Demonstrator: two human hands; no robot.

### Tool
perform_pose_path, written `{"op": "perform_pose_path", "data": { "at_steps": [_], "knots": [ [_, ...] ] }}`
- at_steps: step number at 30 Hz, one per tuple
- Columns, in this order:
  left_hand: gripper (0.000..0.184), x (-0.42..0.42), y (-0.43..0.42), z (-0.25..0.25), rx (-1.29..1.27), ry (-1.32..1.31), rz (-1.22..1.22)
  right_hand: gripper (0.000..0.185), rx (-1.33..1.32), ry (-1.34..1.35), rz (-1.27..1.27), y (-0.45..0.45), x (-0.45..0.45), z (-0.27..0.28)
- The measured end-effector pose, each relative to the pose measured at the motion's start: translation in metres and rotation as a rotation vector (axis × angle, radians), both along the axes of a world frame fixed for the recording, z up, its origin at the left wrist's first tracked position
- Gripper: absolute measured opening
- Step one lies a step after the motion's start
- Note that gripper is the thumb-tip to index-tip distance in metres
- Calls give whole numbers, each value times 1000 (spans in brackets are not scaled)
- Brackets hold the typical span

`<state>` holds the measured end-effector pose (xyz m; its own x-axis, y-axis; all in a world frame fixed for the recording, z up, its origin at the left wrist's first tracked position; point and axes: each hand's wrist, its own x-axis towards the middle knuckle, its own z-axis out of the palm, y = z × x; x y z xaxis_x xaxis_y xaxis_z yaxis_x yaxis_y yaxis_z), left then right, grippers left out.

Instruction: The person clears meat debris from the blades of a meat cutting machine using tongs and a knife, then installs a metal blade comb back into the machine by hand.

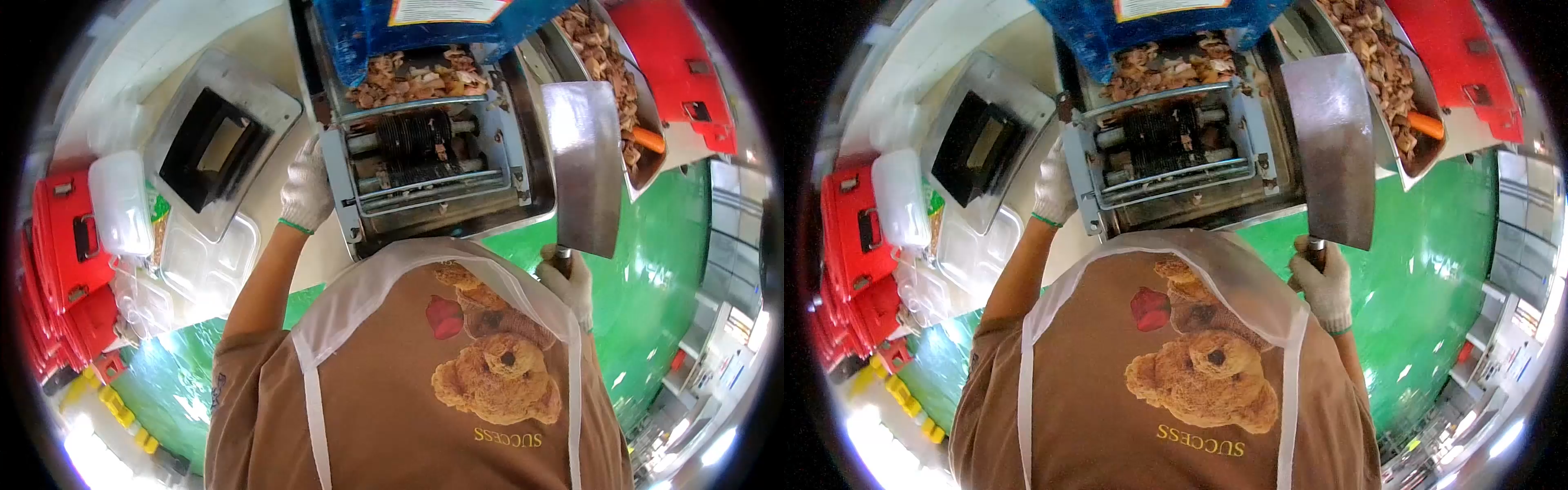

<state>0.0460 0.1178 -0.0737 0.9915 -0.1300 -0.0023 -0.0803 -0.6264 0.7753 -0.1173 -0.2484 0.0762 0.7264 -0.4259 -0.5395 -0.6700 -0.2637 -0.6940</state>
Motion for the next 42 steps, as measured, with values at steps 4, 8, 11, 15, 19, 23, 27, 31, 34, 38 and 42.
{"op": "perform_pose_path", "data": {
  "at_steps": [4,8,11,15,19,23,27,31,34,38,42],
  "knots": [
    [31,9,15,-11,-40,175,108,20,77,68,-88,1,-10,-4],
    [21,23,12,65,34,-189,172,19,245,-44,-291,-13,-24,-12],
    [18,31,-20,126,-100,-246,121,19,252,-59,-314,-21,-27,-14],
    [18,53,-111,190,41,-380,-390,20,365,-115,-395,-28,-37,-33],
    [22,93,-212,196,373,-382,-990,19,387,-144,-421,-32,-51,-44],
    [38,132,-294,154,1024,-98,-1317,19,394,-101,-480,-38,-74,-59],
    [56,144,-338,106,1606,205,-1495,20,364,-97,-531,-36,-89,-77],
    [83,136,-348,69,1885,313,-1663,21,396,-90,-605,-27,-90,-87],
    [75,144,-344,56,1718,457,-1605,21,398,-59,-658,-16,-79,-81],
    [63,158,-337,74,1382,496,-1621,22,399,-17,-660,-4,-62,-75],
    [70,163,-332,67,1360,401,-1824,23,419,-9,-652,6,-50,-76]
  ]
}}
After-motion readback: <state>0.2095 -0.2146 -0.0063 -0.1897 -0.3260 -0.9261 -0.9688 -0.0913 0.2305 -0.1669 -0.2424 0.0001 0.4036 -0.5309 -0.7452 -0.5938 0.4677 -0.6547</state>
